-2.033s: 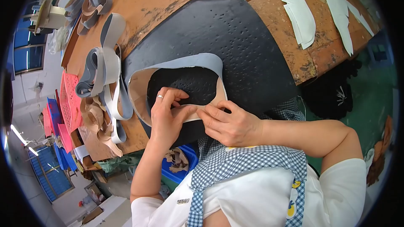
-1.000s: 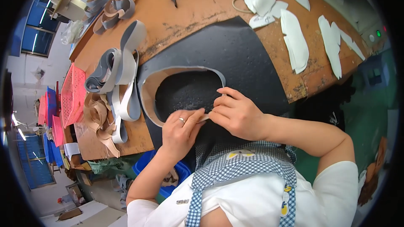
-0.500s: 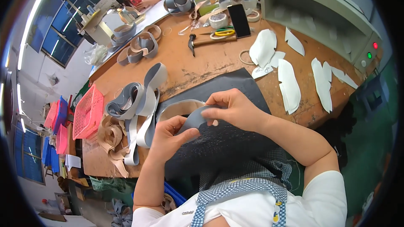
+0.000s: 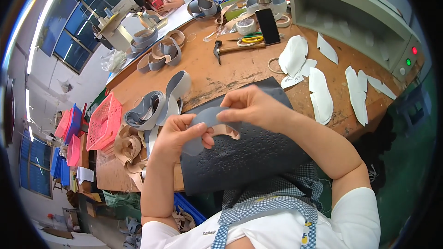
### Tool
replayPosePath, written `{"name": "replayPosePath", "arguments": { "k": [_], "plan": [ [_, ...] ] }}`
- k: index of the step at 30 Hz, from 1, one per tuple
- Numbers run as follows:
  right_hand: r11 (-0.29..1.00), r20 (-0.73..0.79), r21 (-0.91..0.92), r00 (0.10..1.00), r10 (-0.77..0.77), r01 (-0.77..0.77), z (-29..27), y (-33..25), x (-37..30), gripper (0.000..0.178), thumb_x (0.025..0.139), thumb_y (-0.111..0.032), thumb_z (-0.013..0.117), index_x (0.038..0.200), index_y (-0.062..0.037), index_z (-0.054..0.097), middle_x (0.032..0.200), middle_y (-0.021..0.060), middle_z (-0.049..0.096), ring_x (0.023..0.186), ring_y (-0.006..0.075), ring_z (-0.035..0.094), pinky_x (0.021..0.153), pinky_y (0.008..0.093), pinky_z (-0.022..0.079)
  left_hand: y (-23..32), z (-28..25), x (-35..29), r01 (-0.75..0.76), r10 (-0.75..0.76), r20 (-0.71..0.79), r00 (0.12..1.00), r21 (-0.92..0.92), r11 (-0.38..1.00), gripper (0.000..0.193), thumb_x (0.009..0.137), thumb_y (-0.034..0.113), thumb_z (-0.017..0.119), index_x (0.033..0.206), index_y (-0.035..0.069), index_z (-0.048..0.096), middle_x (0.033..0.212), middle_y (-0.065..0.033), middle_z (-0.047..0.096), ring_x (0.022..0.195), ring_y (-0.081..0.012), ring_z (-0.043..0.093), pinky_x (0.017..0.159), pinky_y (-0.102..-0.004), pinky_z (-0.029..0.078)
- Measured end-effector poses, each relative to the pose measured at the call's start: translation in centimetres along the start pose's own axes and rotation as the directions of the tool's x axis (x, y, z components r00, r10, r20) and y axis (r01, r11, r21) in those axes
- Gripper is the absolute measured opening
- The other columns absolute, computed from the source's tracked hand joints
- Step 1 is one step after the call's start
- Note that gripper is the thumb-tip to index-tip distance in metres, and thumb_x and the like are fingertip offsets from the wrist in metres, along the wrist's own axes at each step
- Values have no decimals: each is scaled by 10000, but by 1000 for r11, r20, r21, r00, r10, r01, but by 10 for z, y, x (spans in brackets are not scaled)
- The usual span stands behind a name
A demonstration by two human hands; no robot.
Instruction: Manually assembling and preparing various leather and fabric components for shoe manufacturing at a workbench.
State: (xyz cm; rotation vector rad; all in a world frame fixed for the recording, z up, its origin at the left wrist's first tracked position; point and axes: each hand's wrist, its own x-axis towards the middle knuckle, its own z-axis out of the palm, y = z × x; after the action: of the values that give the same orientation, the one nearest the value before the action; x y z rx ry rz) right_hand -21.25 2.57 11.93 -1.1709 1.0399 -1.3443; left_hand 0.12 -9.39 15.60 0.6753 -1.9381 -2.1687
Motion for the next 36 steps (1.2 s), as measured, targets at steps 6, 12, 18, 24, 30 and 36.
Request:
{"name": "replayPosePath", "arguments": {
  "k": [6,12,18,24,30,36],
  "plan": [
    [976,-145,220,989,40,-8,-18,-13,15,201,947,-196,703,966,-5,642,729,63,664,601,99,631,532,228,501,-10,-39,-4,-142,136,-70,988,-85,986,151,931,119,688,957,-26,657,831,-121,722,718,-170,705,678,-274,567],
    [885,22,438,986,165,-158,-15,19,23,316,956,-231,684,1132,17,600,802,77,667,651,125,659,593,235,541,-42,-55,24,-290,184,-287,940,-389,875,209,1034,215,578,1040,7,595,730,10,513,603,-61,422,586,-219,390],
    [850,74,480,976,207,-217,-18,71,16,435,895,-193,738,1225,25,556,939,65,675,791,136,686,759,265,566,-85,-76,48,-152,-17,-309,951,-513,845,276,1027,240,588,1039,-36,605,713,32,471,572,-53,381,549,-218,344],
    [869,-142,459,950,277,-185,-26,90,27,305,963,-160,663,1193,23,580,1063,124,695,941,170,698,845,300,582,-114,-62,50,-204,417,-641,644,381,902,249,1033,204,558,1117,-9,658,995,-22,652,931,-82,554,820,-262,452],
    [852,-244,495,913,327,-172,-34,104,24,285,969,-161,660,1171,26,588,1073,107,688,937,161,690,874,287,577,-97,12,-17,-261,341,-49,939,546,796,210,882,98,716,1074,26,670,975,-134,684,892,-255,682,794,-343,521],
    [892,-422,448,864,274,-64,-36,125,30,299,970,-164,659,1188,25,579,1091,121,692,970,183,690,867,333,570,-129,20,-60,-172,444,-62,894,868,467,219,747,52,816,923,15,692,750,-102,626,713,-312,626,892,-381,529]
  ]
}}
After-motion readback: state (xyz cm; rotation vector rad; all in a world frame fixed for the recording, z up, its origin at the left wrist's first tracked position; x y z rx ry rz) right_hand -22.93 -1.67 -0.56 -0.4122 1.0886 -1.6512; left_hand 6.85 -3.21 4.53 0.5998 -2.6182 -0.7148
